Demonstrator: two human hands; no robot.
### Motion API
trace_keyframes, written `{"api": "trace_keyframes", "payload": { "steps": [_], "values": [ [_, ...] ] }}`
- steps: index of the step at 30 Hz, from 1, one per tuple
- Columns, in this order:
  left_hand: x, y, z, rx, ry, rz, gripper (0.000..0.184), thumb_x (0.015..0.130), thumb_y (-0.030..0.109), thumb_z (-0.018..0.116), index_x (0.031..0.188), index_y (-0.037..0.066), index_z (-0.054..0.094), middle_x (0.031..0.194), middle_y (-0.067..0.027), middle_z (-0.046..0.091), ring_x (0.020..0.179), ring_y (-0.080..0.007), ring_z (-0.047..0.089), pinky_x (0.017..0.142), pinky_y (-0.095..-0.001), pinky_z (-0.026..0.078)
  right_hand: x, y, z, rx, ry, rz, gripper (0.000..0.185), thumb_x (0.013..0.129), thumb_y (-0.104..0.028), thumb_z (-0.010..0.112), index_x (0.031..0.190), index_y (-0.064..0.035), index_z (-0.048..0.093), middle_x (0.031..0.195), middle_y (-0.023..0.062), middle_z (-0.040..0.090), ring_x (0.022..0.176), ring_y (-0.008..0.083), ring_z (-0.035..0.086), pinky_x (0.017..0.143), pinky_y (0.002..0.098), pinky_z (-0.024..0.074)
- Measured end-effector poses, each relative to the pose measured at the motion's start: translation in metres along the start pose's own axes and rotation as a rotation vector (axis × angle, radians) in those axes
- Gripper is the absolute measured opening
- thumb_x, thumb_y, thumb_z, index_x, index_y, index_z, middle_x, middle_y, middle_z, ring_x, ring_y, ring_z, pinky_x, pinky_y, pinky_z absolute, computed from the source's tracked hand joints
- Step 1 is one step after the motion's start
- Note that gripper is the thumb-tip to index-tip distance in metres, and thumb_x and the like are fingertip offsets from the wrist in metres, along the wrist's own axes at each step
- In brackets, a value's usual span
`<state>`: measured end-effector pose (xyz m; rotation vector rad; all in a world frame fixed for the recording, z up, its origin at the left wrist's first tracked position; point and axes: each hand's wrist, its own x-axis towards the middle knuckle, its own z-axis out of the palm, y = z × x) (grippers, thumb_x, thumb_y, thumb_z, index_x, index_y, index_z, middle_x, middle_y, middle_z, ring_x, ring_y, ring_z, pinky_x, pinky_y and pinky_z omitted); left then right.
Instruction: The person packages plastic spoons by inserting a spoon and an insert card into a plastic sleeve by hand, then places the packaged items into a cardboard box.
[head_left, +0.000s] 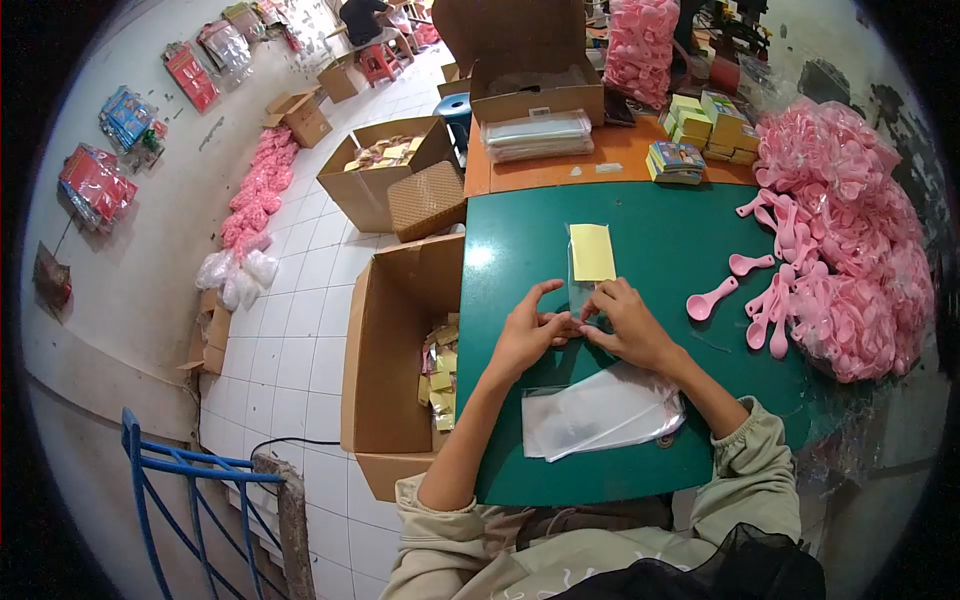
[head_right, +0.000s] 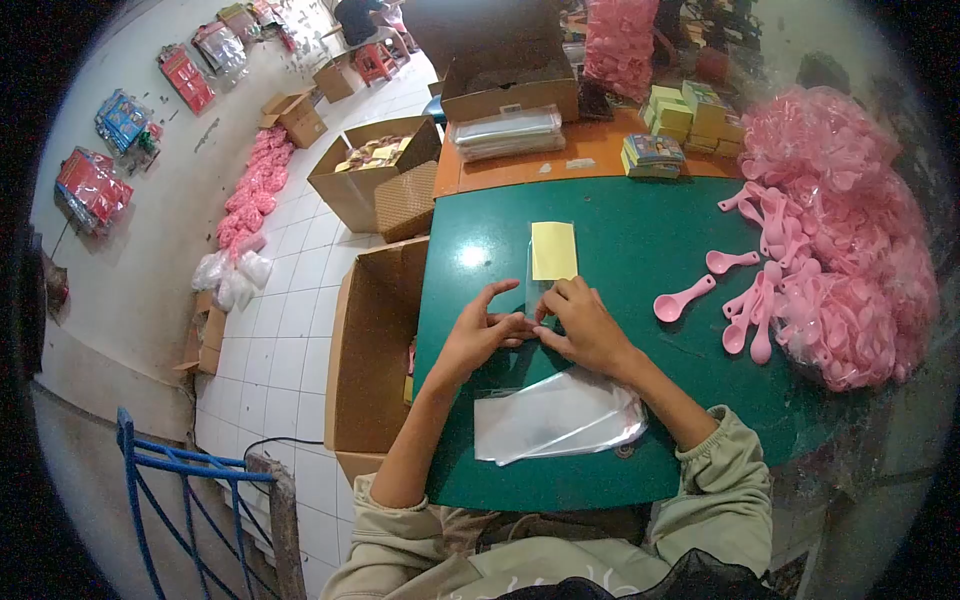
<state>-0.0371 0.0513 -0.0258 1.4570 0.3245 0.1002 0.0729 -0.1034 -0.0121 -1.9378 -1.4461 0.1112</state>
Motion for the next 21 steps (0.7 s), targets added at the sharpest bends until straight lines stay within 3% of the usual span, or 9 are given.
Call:
{"api": "trace_keyframes", "payload": {
  "steps": [8,13,16,19,21],
  "values": [
    [0.000,0.002,0.000,-0.079,-0.019,-0.058,0.046,0.093,0.024,0.050,0.132,0.006,0.033,0.092,-0.0134,0.065,0.084,-0.0177,0.064,0.070,-0.0259,0.052,-0.002,-0.005,0.001,-0.117,-0.008,-0.091,0.017,0.071,-0.013,0.066,0.081,-0.0064,0.054,0.089,0.0088,0.050,0.092,0.0259,0.048,0.080,0.0382,0.0369],
    [0.006,-0.002,0.005,-0.031,0.022,-0.050,0.049,0.090,0.015,0.055,0.133,0.006,0.032,0.085,-0.0105,0.064,0.078,-0.0156,0.064,0.063,-0.0252,0.053,-0.003,-0.014,0.007,-0.307,0.022,-0.271,0.017,0.070,-0.012,0.065,0.080,-0.0064,0.052,0.083,0.0072,0.050,0.087,0.0244,0.049,0.078,0.0370,0.0354],
    [0.006,-0.001,0.004,0.053,0.020,-0.005,0.052,0.088,0.007,0.055,0.134,0.007,0.030,0.083,-0.0108,0.064,0.076,-0.0151,0.064,0.062,-0.0246,0.053,-0.006,-0.016,0.011,-0.236,-0.070,-0.302,0.015,0.072,-0.012,0.063,0.080,-0.0067,0.050,0.082,0.0061,0.050,0.085,0.0234,0.049,0.078,0.0360,0.0349],
    [0.004,-0.004,0.001,-0.030,0.044,0.033,0.053,0.087,0.003,0.054,0.134,0.007,0.030,0.084,-0.0120,0.064,0.076,-0.0151,0.064,0.062,-0.0245,0.053,-0.006,-0.016,-0.011,0.117,-0.238,-0.242,0.013,0.074,-0.009,0.061,0.080,-0.0060,0.050,0.081,0.0041,0.048,0.081,0.0204,0.048,0.075,0.0338,0.0362],
    [0.005,-0.003,0.001,-0.083,0.022,0.031,0.051,0.087,0.002,0.053,0.133,0.007,0.030,0.085,-0.0130,0.064,0.076,-0.0153,0.064,0.063,-0.0246,0.053,-0.015,-0.017,-0.036,0.271,-0.140,-0.199,0.012,0.075,-0.008,0.061,0.082,-0.0057,0.051,0.082,0.0038,0.049,0.081,0.0184,0.049,0.074,0.0323,0.0387]
  ]
}}
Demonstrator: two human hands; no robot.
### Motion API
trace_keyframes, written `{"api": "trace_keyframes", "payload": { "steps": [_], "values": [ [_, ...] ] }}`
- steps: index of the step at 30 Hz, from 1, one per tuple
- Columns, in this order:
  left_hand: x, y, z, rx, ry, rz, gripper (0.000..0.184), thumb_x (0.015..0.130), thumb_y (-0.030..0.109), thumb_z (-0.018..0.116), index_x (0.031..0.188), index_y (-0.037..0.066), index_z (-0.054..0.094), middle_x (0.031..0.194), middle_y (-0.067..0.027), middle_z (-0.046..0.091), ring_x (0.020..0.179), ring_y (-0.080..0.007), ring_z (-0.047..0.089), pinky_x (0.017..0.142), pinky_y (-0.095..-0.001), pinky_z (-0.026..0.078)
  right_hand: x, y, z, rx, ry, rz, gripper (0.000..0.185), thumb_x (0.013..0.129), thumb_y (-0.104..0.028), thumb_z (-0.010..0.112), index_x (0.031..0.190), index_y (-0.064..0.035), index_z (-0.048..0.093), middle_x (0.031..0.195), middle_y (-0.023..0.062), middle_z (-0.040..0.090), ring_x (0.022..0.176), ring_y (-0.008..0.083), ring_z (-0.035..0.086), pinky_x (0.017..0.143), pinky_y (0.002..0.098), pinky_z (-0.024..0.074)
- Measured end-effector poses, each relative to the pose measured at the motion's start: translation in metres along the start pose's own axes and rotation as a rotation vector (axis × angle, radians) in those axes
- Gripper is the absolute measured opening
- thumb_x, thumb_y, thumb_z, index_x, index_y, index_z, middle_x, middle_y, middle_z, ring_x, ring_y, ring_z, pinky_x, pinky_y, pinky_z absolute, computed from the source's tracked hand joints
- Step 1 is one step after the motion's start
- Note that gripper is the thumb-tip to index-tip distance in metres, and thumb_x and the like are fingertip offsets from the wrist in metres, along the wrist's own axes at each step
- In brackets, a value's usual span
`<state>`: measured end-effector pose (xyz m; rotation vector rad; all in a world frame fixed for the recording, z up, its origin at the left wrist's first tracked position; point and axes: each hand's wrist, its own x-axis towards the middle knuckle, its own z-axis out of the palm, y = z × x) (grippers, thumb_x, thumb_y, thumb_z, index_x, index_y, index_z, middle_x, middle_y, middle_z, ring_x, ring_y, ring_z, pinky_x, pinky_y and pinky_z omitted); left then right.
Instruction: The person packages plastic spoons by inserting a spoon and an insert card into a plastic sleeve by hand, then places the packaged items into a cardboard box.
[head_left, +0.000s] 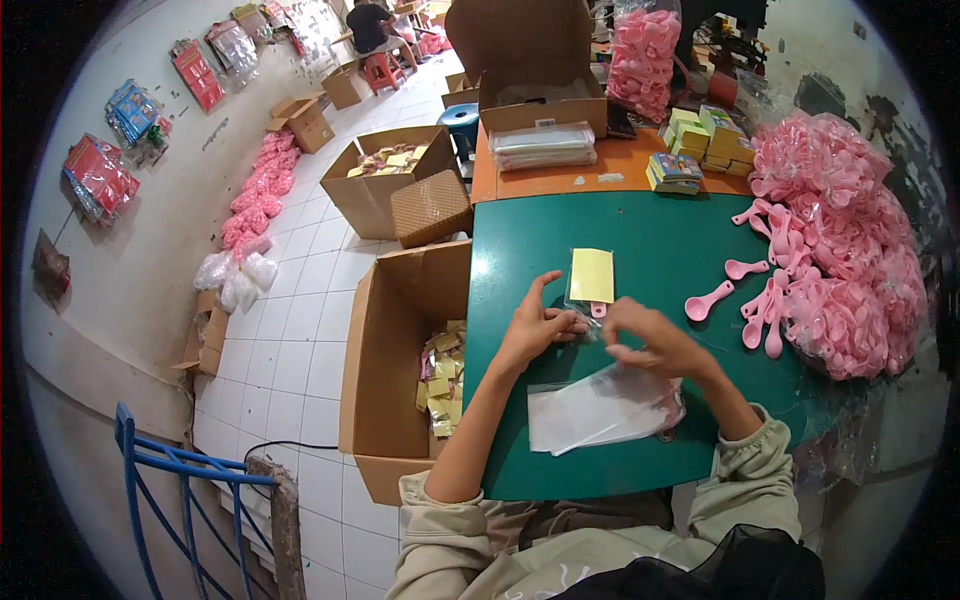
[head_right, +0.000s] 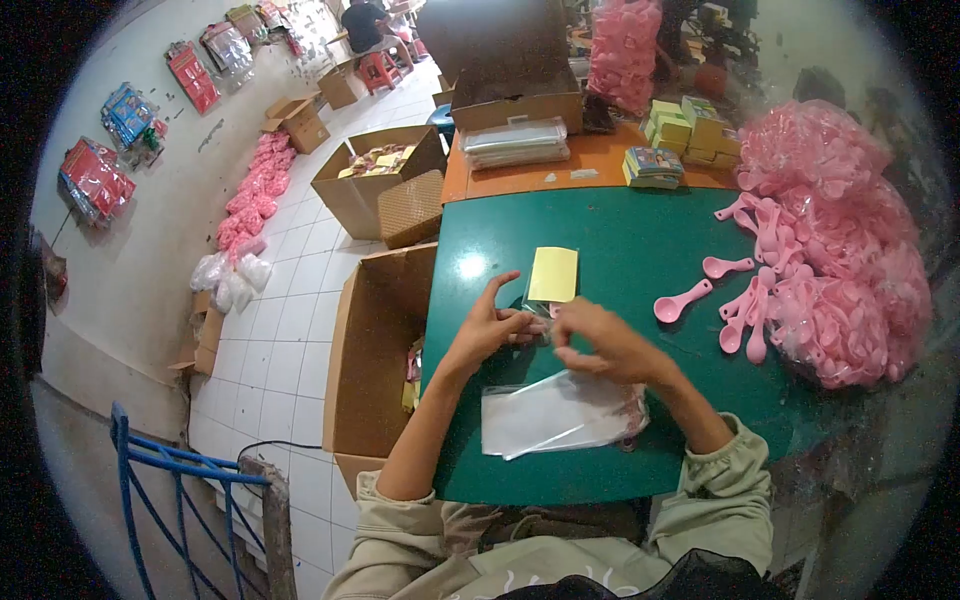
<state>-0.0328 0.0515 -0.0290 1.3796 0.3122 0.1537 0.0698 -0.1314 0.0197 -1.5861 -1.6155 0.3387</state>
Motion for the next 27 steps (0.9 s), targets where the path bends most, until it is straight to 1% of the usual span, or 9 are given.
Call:
{"api": "trace_keyframes", "payload": {
  "steps": [3,5,7,10,14,19,23,25,27],
  "values": [
    [-0.006,0.011,-0.004,0.043,-0.113,-0.065,0.039,0.089,0.003,0.050,0.126,0.006,0.038,0.089,-0.0142,0.064,0.080,-0.0161,0.064,0.069,-0.0250,0.053,-0.046,-0.021,-0.068,0.232,0.107,0.173,0.008,0.079,-0.005,0.059,0.085,-0.0045,0.053,0.084,0.0012,0.052,0.077,0.0122,0.049,0.067,0.0261,0.0412],
    [-0.006,0.009,-0.007,0.082,-0.165,-0.077,0.034,0.090,0.009,0.050,0.123,0.004,0.043,0.095,-0.0133,0.064,0.085,-0.0153,0.064,0.072,-0.0242,0.051,-0.093,-0.076,-0.132,0.274,0.273,0.542,0.018,0.073,-0.002,0.064,0.083,-0.0037,0.050,0.073,0.0020,0.047,0.063,0.0125,0.045,0.058,0.0244,0.0379],
    [-0.002,0.008,-0.005,0.123,-0.186,-0.099,0.030,0.092,0.012,0.049,0.120,0.002,0.047,0.098,-0.0129,0.064,0.088,-0.0152,0.063,0.074,-0.0239,0.051,-0.171,-0.069,-0.210,0.128,0.320,0.165,0.022,0.073,-0.009,0.069,0.080,-0.0053,0.049,0.073,0.0016,0.047,0.060,0.0113,0.042,0.053,0.0251,0.0358],
    [0.003,0.007,-0.002,0.153,-0.162,-0.140,0.026,0.093,0.010,0.045,0.115,-0.002,0.051,0.100,-0.0132,0.064,0.090,-0.0158,0.063,0.074,-0.0245,0.051,-0.244,-0.083,-0.312,-0.194,0.743,0.621,0.019,0.080,-0.013,0.061,0.095,-0.0021,0.055,0.083,0.0086,0.056,0.081,0.0189,0.053,0.078,0.0322,0.0411],
    [0.001,0.007,0.000,0.028,-0.173,-0.144,0.025,0.094,0.008,0.040,0.113,-0.003,0.053,0.104,-0.0122,0.062,0.091,-0.0146,0.062,0.076,-0.0253,0.052,-0.319,-0.029,-0.335,-0.955,0.702,0.727,0.028,0.086,-0.016,0.049,0.111,-0.0021,0.051,0.109,0.0130,0.051,0.099,0.0261,0.052,0.090,0.0339,0.0372],
    [-0.003,0.010,0.005,-0.048,-0.167,-0.073,0.024,0.093,0.009,0.045,0.114,0.005,0.055,0.112,-0.0035,0.060,0.100,-0.0130,0.058,0.080,-0.0244,0.049,-0.132,0.019,-0.159,-0.722,0.300,0.477,0.046,0.078,-0.012,0.063,0.119,-0.0051,0.045,0.113,0.0167,0.049,0.090,0.0286,0.055,0.082,0.0358,0.0440],
    [-0.007,0.010,0.004,-0.082,-0.168,-0.009,0.025,0.090,0.008,0.050,0.114,0.005,0.054,0.110,-0.0033,0.060,0.100,-0.0127,0.058,0.079,-0.0242,0.048,-0.011,0.027,-0.032,-0.536,0.170,-0.184,0.055,0.078,-0.020,0.067,0.123,-0.0032,0.041,0.108,0.0172,0.053,0.083,0.0291,0.057,0.077,0.0380,0.0477],
    [-0.004,0.004,0.001,-0.014,-0.109,0.040,0.022,0.088,0.007,0.053,0.110,0.005,0.055,0.104,-0.0030,0.062,0.095,-0.0130,0.060,0.075,-0.0242,0.050,0.006,0.031,-0.006,-0.340,0.124,0.173,0.025,0.077,-0.005,0.063,0.100,-0.0023,0.053,0.106,0.0148,0.049,0.095,0.0322,0.056,0.081,0.0380,0.0462],
    [0.000,0.006,-0.004,0.183,-0.041,0.109,0.018,0.087,0.008,0.056,0.105,0.005,0.056,0.096,-0.0036,0.064,0.086,-0.0117,0.061,0.068,-0.0240,0.051,0.011,0.040,0.001,-0.295,0.208,0.080,0.022,0.071,0.002,0.066,0.087,-0.0016,0.052,0.097,0.0121,0.048,0.085,0.0248,0.056,0.072,0.0328,0.0472]
  ]
}}
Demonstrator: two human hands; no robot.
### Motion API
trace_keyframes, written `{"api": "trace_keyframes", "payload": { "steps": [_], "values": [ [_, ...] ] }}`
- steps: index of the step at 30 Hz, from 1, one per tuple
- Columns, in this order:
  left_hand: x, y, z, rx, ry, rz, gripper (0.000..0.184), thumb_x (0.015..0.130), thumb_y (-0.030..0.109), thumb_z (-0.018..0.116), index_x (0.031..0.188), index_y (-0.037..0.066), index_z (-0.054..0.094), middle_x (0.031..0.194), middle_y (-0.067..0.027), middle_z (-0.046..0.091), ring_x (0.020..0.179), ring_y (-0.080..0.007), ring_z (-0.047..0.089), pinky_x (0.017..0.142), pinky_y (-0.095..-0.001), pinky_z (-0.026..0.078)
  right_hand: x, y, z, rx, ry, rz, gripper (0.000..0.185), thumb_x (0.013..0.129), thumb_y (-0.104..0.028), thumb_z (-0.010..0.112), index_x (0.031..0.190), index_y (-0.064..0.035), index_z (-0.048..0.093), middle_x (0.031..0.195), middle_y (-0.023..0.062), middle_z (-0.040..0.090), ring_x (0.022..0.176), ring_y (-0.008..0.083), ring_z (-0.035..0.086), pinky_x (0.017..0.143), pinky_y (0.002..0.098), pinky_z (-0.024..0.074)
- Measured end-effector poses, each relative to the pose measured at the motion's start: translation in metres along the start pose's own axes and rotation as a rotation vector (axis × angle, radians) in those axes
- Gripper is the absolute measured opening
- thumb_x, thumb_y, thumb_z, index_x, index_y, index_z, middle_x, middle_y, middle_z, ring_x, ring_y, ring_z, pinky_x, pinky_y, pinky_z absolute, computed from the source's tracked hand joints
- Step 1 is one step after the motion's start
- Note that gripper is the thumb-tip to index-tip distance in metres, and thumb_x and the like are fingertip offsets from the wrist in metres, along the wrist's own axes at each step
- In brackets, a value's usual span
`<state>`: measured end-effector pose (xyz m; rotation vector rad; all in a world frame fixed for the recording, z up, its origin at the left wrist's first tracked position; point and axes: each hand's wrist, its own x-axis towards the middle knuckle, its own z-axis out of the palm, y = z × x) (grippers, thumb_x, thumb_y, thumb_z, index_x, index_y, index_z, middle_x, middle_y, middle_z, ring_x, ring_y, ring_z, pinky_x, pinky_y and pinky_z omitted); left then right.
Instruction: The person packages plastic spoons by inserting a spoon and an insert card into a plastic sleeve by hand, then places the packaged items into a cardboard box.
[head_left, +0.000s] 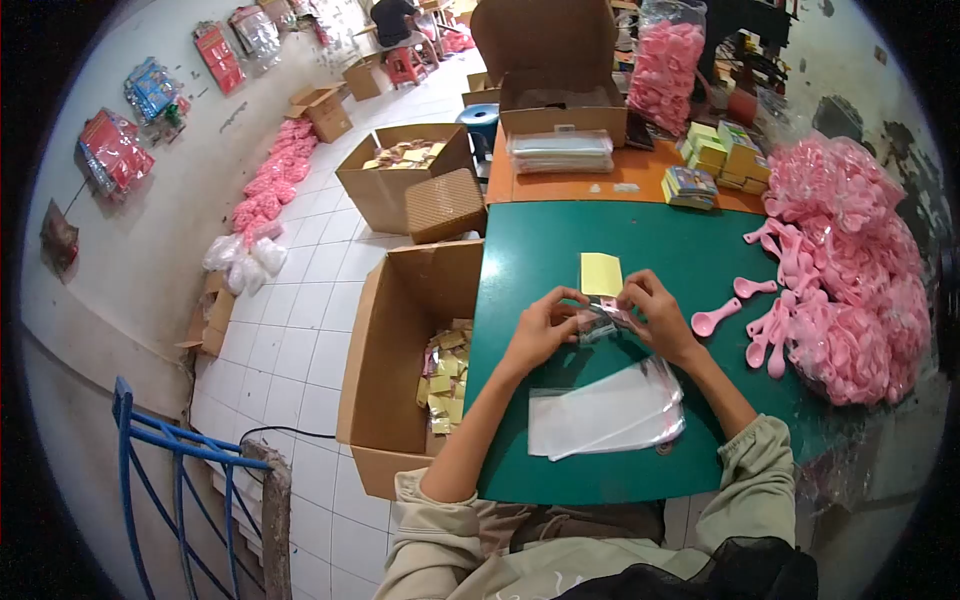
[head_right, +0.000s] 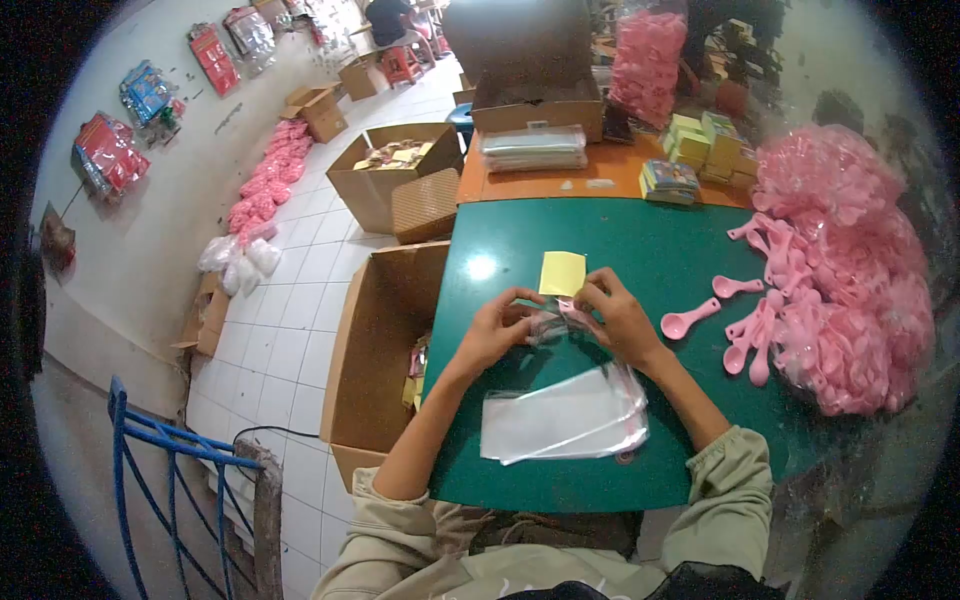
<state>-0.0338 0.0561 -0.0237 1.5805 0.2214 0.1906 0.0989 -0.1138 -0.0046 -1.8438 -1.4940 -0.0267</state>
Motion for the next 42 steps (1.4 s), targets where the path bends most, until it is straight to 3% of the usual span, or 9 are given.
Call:
{"api": "trace_keyframes", "payload": {
  "steps": [2,5,12,19,28,34,37,40,42],
  "values": [
    [-0.001,0.005,0.003,0.258,0.055,0.025,0.016,0.086,0.010,0.058,0.101,0.004,0.055,0.088,-0.0031,0.064,0.079,-0.0091,0.060,0.062,-0.0230,0.051,-0.003,0.005,0.002,0.075,0.033,-0.005,0.018,0.070,0.003,0.067,0.080,-0.0020,0.053,0.094,0.0102,0.048,0.081,0.0212,0.056,0.068,0.0309,0.0479],
    [0.004,0.000,0.004,0.380,0.036,0.111,0.013,0.085,0.011,0.061,0.094,0.003,0.056,0.085,-0.0046,0.062,0.075,-0.0090,0.060,0.058,-0.0229,0.051,-0.012,0.011,-0.001,0.153,-0.024,0.080,0.022,0.069,0.000,0.068,0.085,-0.0027,0.054,0.098,0.0099,0.047,0.082,0.0191,0.055,0.068,0.0299,0.0476],
    [0.005,0.001,0.008,0.247,0.100,0.096,0.013,0.085,0.011,0.061,0.092,0.002,0.056,0.082,-0.0044,0.061,0.077,-0.0098,0.060,0.059,-0.0236,0.052,-0.015,0.004,0.007,0.097,0.040,0.099,0.031,0.071,-0.006,0.069,0.097,-0.0036,0.052,0.108,0.0112,0.043,0.086,0.0173,0.053,0.069,0.0276,0.0471],
    [0.005,-0.001,0.011,0.179,0.131,0.103,0.012,0.084,0.009,0.061,0.090,0.000,0.056,0.082,-0.0036,0.061,0.078,-0.0091,0.060,0.060,-0.0236,0.053,-0.011,-0.006,0.004,0.373,0.146,0.254,0.011,0.078,-0.008,0.065,0.085,-0.0025,0.059,0.106,0.0110,0.045,0.084,0.0153,0.056,0.067,0.0270,0.0491],
    [0.007,-0.008,0.010,0.081,0.143,0.111,0.010,0.083,0.007,0.060,0.089,-0.001,0.056,0.081,-0.0035,0.060,0.078,-0.0084,0.059,0.061,-0.0233,0.054,-0.012,-0.001,0.008,0.534,0.112,0.283,0.011,0.082,-0.006,0.061,0.089,-0.0004,0.055,0.109,0.0095,0.043,0.088,0.0128,0.054,0.069,0.0246,0.0511],
    [0.006,-0.010,0.013,0.165,0.141,0.095,0.012,0.084,0.010,0.060,0.087,0.000,0.056,0.078,-0.0041,0.060,0.072,-0.0086,0.058,0.060,-0.0239,0.053,-0.010,0.007,0.017,0.948,0.176,0.547,0.008,0.087,-0.009,0.057,0.088,-0.0009,0.056,0.097,0.0046,0.052,0.084,0.0102,0.056,0.073,0.0251,0.0519],
    [0.007,-0.009,0.012,0.280,0.128,0.059,0.015,0.085,0.014,0.061,0.089,0.000,0.055,0.079,-0.0038,0.059,0.072,-0.0083,0.057,0.060,-0.0238,0.052,-0.010,0.012,0.021,0.957,0.130,0.645,0.016,0.088,-0.016,0.058,0.090,0.0001,0.055,0.093,0.0054,0.057,0.080,0.0104,0.057,0.072,0.0252,0.0514],
    [0.007,-0.007,0.013,0.283,0.147,0.016,0.017,0.085,0.015,0.062,0.088,0.000,0.055,0.078,-0.0038,0.059,0.071,-0.0083,0.056,0.059,-0.0233,0.052,-0.008,0.014,0.026,0.854,0.145,0.659,0.015,0.088,-0.014,0.057,0.089,0.0014,0.054,0.079,0.0037,0.059,0.073,0.0099,0.058,0.067,0.0246,0.0527],
    [0.008,-0.008,0.014,0.244,0.178,0.015,0.018,0.085,0.015,0.062,0.090,0.000,0.054,0.078,-0.0042,0.059,0.071,-0.0084,0.056,0.058,-0.0228,0.051,-0.008,0.017,0.031,0.785,0.186,0.630,0.012,0.087,-0.010,0.058,0.089,0.0015,0.054,0.079,0.0061,0.059,0.068,0.0113,0.060,0.061,0.0241,0.0533]
  ]
}}
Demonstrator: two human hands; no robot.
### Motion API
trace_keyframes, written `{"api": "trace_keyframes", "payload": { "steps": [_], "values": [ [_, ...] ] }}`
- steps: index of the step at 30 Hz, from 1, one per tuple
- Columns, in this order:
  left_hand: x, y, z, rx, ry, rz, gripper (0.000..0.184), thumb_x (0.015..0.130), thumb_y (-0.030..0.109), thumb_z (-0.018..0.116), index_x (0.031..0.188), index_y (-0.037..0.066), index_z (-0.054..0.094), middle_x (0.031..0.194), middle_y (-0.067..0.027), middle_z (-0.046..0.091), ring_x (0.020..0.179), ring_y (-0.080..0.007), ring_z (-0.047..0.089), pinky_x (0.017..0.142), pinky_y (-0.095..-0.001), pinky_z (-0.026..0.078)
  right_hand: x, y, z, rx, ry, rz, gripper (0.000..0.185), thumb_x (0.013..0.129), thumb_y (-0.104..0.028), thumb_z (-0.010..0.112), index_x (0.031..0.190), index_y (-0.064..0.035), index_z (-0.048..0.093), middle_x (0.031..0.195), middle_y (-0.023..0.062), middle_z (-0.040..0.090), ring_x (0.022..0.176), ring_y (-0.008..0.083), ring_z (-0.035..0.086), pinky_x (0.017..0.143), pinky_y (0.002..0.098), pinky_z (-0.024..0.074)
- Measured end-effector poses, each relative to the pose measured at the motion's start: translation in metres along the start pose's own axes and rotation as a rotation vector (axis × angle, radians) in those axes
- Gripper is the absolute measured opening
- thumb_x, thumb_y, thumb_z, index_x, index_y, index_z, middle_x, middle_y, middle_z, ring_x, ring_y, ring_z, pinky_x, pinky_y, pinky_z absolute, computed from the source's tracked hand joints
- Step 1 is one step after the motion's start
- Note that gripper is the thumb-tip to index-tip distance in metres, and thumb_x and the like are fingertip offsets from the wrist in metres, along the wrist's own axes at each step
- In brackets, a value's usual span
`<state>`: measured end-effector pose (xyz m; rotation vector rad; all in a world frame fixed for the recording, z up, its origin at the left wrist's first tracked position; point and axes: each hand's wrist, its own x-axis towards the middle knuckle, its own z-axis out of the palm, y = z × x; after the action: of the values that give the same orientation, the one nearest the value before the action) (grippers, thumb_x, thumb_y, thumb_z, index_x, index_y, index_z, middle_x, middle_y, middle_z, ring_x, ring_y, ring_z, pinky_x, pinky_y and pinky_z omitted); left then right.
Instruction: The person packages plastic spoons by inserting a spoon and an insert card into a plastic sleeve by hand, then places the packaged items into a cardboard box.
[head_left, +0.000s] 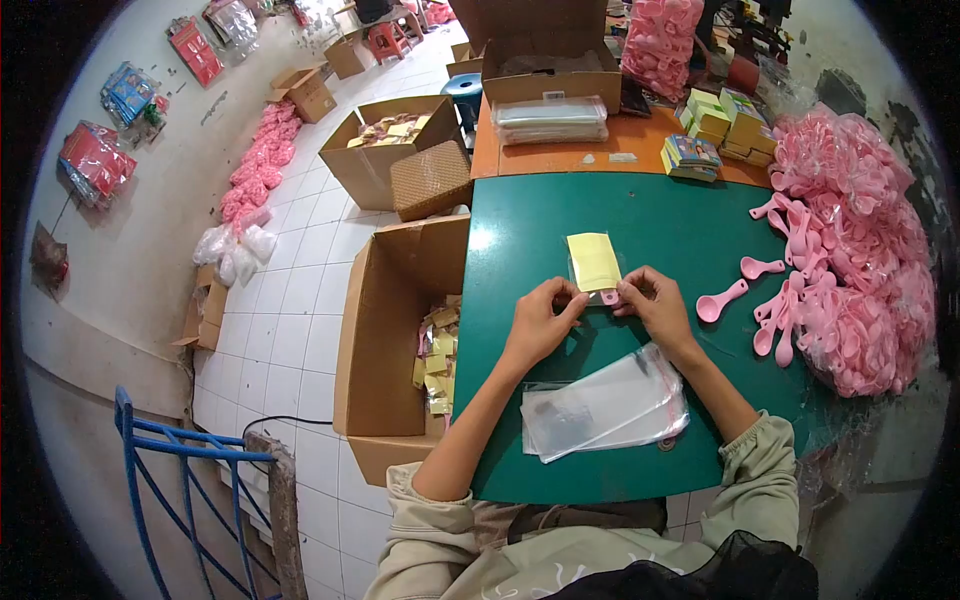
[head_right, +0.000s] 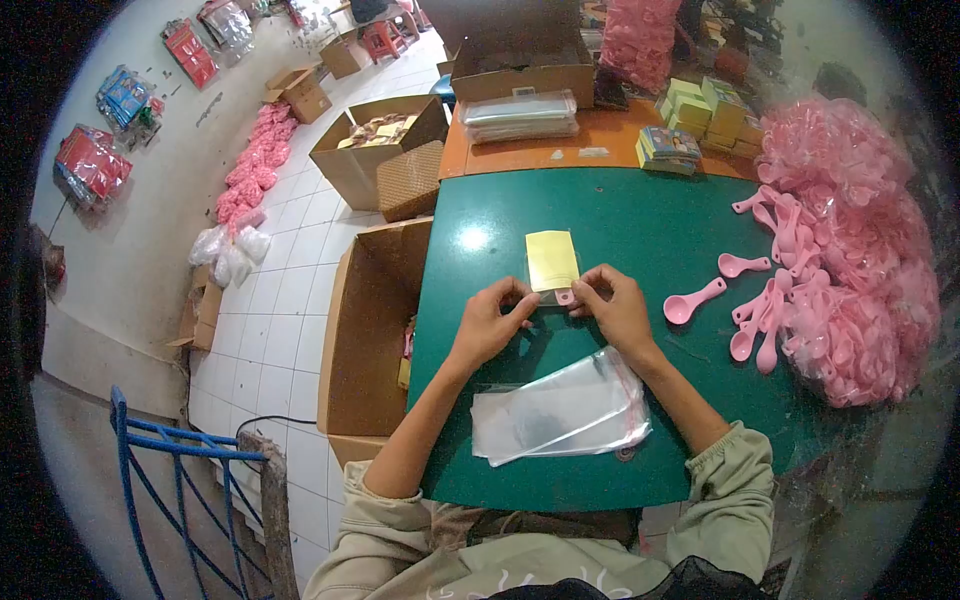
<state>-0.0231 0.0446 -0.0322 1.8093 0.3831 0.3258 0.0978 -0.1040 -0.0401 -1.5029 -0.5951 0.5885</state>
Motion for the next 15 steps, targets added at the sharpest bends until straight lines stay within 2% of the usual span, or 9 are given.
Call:
{"api": "trace_keyframes", "payload": {
  "steps": [4,8,11,14,15],
  "values": [
    [-0.001,-0.002,0.003,-0.076,0.075,-0.008,0.023,0.084,0.014,0.063,0.098,0.002,0.049,0.081,-0.0051,0.058,0.071,-0.0085,0.056,0.055,-0.0216,0.049,-0.001,-0.002,0.004,0.017,0.044,-0.028,0.012,0.085,-0.005,0.059,0.090,0.0013,0.051,0.077,0.0083,0.060,0.064,0.0132,0.061,0.055,0.0242,0.0534],
    [0.002,-0.013,0.004,-0.113,0.079,0.002,0.031,0.084,0.014,0.064,0.104,0.004,0.043,0.082,-0.0051,0.057,0.071,-0.0078,0.054,0.053,-0.0211,0.046,-0.001,0.001,0.002,0.023,0.043,-0.049,0.013,0.085,-0.003,0.058,0.093,0.0009,0.049,0.076,0.0089,0.060,0.064,0.0134,0.062,0.055,0.0244,0.0533],
    [0.001,-0.011,0.003,-0.113,0.058,-0.014,0.028,0.084,0.014,0.063,0.104,0.004,0.047,0.086,-0.0050,0.058,0.070,-0.0067,0.053,0.055,-0.0209,0.044,-0.001,0.000,0.003,0.020,0.021,-0.054,0.017,0.085,-0.003,0.057,0.100,0.0024,0.052,0.077,0.0094,0.060,0.065,0.0138,0.062,0.056,0.0239,0.0532],
    [-0.003,0.004,0.000,-0.006,0.035,-0.010,0.030,0.085,0.014,0.061,0.112,0.004,0.053,0.090,-0.0045,0.060,0.070,-0.0057,0.051,0.056,-0.0204,0.042,-0.003,-0.006,0.003,0.015,-0.011,-0.018,0.024,0.086,-0.003,0.056,0.109,0.0024,0.054,0.080,0.0102,0.060,0.067,0.0143,0.062,0.059,0.0239,0.0531],
    [-0.003,0.003,-0.001,-0.018,0.040,-0.034,0.033,0.084,0.015,0.062,0.114,0.004,0.054,0.092,-0.0060,0.061,0.070,-0.0078,0.053,0.060,-0.0222,0.044,-0.004,-0.008,0.001,0.008,-0.032,0.005,0.026,0.085,-0.003,0.056,0.111,0.0018,0.055,0.081,0.0103,0.060,0.067,0.0146,0.062,0.060,0.0247,0.0533]
  ]
}}
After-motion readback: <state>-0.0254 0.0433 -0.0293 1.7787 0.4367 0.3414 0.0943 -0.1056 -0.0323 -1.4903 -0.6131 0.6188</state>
